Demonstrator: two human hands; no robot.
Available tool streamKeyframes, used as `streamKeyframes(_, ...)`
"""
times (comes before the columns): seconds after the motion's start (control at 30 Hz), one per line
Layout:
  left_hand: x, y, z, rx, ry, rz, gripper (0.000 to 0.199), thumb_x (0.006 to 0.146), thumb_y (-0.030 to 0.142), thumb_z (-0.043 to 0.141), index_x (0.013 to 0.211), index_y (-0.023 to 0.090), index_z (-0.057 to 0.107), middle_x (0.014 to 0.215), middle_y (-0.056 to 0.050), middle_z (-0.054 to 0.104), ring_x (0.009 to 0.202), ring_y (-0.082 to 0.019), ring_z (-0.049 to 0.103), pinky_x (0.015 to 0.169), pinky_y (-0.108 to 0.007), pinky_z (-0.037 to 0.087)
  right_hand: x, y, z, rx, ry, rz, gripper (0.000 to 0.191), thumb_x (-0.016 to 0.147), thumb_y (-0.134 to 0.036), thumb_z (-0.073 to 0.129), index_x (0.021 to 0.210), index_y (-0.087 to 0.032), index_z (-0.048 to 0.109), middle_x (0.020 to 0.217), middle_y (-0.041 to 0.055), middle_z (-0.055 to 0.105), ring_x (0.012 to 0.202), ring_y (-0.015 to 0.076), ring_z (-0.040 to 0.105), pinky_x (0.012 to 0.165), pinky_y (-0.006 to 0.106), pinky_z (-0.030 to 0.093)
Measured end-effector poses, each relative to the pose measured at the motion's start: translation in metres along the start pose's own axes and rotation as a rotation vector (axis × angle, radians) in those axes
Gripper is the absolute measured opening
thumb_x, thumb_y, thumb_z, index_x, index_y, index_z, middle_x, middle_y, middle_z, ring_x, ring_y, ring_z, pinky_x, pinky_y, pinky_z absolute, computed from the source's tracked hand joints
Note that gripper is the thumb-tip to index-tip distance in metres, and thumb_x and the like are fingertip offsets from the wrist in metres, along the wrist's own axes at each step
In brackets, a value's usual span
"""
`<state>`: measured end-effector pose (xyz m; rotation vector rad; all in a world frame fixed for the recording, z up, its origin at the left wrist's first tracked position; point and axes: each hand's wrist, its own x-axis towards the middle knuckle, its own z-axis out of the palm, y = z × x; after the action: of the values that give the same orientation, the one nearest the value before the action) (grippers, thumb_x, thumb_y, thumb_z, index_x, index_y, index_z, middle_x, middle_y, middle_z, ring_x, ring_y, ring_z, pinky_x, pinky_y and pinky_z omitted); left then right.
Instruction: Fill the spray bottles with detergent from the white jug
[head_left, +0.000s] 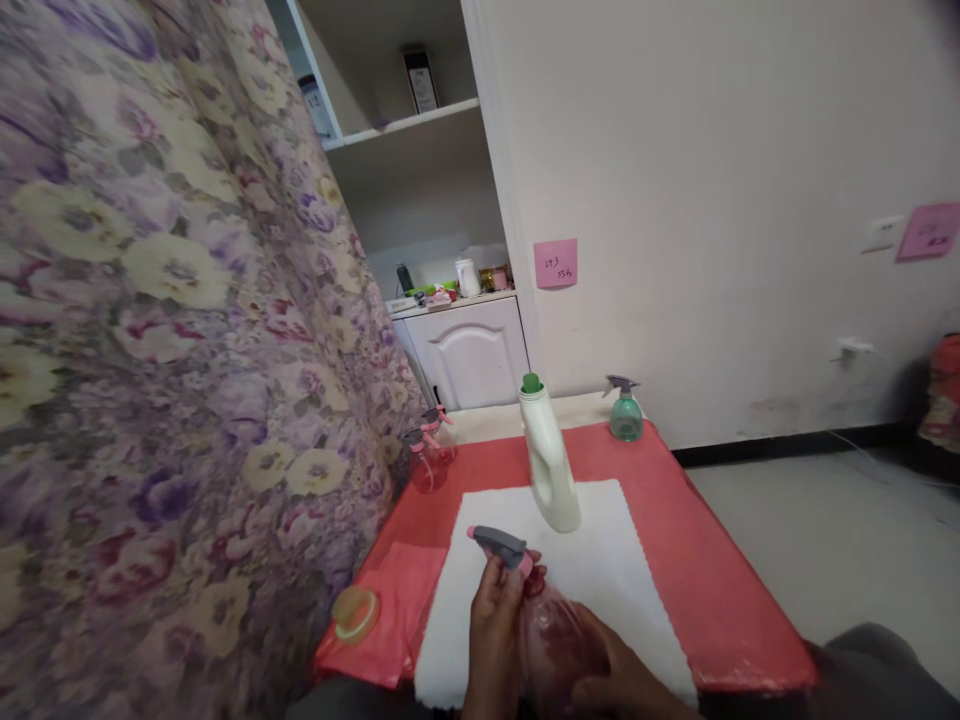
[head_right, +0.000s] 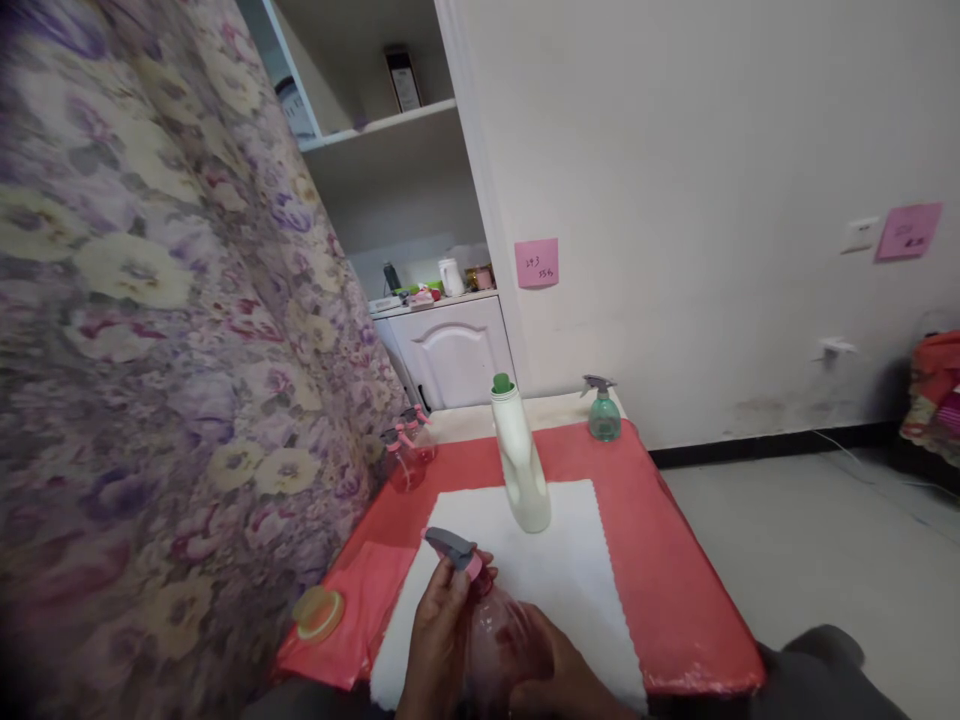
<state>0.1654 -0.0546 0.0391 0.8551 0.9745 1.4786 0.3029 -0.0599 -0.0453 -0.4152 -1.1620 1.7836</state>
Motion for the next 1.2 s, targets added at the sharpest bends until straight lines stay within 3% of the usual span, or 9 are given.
streamKeyframes(0.1, -0.001, 0.002, 0.004, 0.006, 0.019, 0.006, 0.041, 0.073, 0.043, 0.075, 0.103, 0.017, 0.069, 0.099, -0.01, 0.074, 0.089, -0.021, 0.067, 0.085, -0.033, 0.049, 0.0, -0.008, 0.008, 0.066, 0.011, 0.012, 0.083, 0.047, -0.041, 0.088, 0.121, -0.023, 0.058, 0.116, 0.0088, 0.067, 0.112, 0.0337, 0.059, 0.098, 0.045, 0.042)
streamKeyframes(0.27, 0.003, 0.018, 0.006, 0.072, 0.011, 0.076, 0.038, 0.072, 0.045, 0.075, 0.098, 0.017, 0.071, 0.096, -0.009, 0.074, 0.093, -0.022, 0.066, 0.082, -0.029, 0.047, 0.0, -0.003, 0.004, -0.013, 0.095, -0.006, 0.084, 0.043, -0.042, 0.089, 0.119, -0.024, 0.059, 0.121, 0.0093, 0.066, 0.114, 0.0354, 0.058, 0.099, 0.046, 0.042)
streamKeyframes(0.4, 0.01, 0.03, -0.002, 0.008, -0.025, 0.095, 0.033, 0.078, 0.038, 0.072, 0.106, 0.02, 0.07, 0.113, -0.009, 0.069, 0.098, -0.021, 0.064, 0.088, -0.032, 0.047, 0.0, 0.01, -0.011, -0.199, 0.179, -0.003, 0.089, 0.041, -0.044, 0.088, 0.122, -0.024, 0.056, 0.126, 0.0107, 0.062, 0.123, 0.0377, 0.051, 0.103, 0.048, 0.038)
streamKeyframes(0.5, 0.017, 0.035, -0.011, -0.123, -0.048, 0.093, 0.03, 0.078, 0.034, 0.071, 0.104, 0.018, 0.07, 0.107, -0.008, 0.069, 0.084, -0.017, 0.064, 0.082, -0.031, 0.05, 0.0, 0.024, -0.022, -0.385, 0.279, 0.005, 0.09, 0.044, -0.043, 0.084, 0.126, -0.023, 0.053, 0.129, 0.0125, 0.06, 0.126, 0.0388, 0.047, 0.104, 0.048, 0.037)
streamKeyframes(0.63, 0.031, 0.044, -0.023, -0.229, -0.016, 0.107, 0.02, 0.076, 0.029, 0.074, 0.093, 0.018, 0.071, 0.097, -0.004, 0.069, 0.081, -0.014, 0.063, 0.074, -0.027, 0.052, -0.001, 0.036, -0.027, -0.561, 0.428, -0.008, 0.075, 0.057, -0.041, 0.075, 0.126, -0.023, 0.053, 0.127, 0.012, 0.061, 0.12, 0.0358, 0.053, 0.099, 0.044, 0.042)
streamKeyframes(0.73, 0.045, 0.053, -0.034, -0.174, 0.015, 0.062, 0.018, 0.074, 0.024, 0.076, 0.089, 0.017, 0.07, 0.095, -0.004, 0.07, 0.076, -0.013, 0.064, 0.071, -0.026, 0.055, -0.001, 0.038, -0.026, -0.643, 0.498, -0.061, 0.066, 0.061, -0.037, 0.07, 0.124, -0.022, 0.055, 0.122, 0.0116, 0.063, 0.115, 0.0351, 0.056, 0.098, 0.043, 0.043)
streamKeyframes(0.9, 0.073, 0.068, -0.062, -0.23, 0.089, -0.065, 0.013, 0.072, 0.011, 0.075, 0.083, 0.011, 0.07, 0.088, -0.01, 0.075, 0.078, -0.02, 0.072, 0.073, -0.031, 0.059, 0.004, 0.034, -0.033, -0.729, 0.527, -0.043, 0.075, 0.052, -0.029, 0.071, 0.125, -0.022, 0.054, 0.124, 0.0111, 0.062, 0.118, 0.0403, 0.053, 0.099, 0.044, 0.042)
streamKeyframes(1.07, 0.1, 0.07, -0.09, -0.298, 0.181, -0.004, 0.013, 0.08, 0.003, 0.06, 0.082, 0.012, 0.068, 0.082, -0.007, 0.076, 0.071, -0.015, 0.071, 0.067, -0.025, 0.06, 0.005, 0.037, -0.049, -0.7, 0.558, -0.01, 0.072, 0.058, -0.03, 0.065, 0.127, -0.021, 0.05, 0.13, 0.0128, 0.058, 0.121, 0.0378, 0.052, 0.101, 0.047, 0.043)
streamKeyframes(1.2, 0.122, 0.059, -0.112, -0.346, 0.285, 0.037, 0.021, 0.085, 0.0, 0.049, 0.082, 0.015, 0.064, 0.077, -0.003, 0.073, 0.068, -0.012, 0.07, 0.062, -0.02, 0.058, 0.004, 0.039, -0.051, -0.642, 0.587, -0.008, 0.074, 0.057, -0.027, 0.066, 0.129, -0.021, 0.049, 0.134, 0.0139, 0.057, 0.125, 0.0366, 0.051, 0.105, 0.047, 0.04)
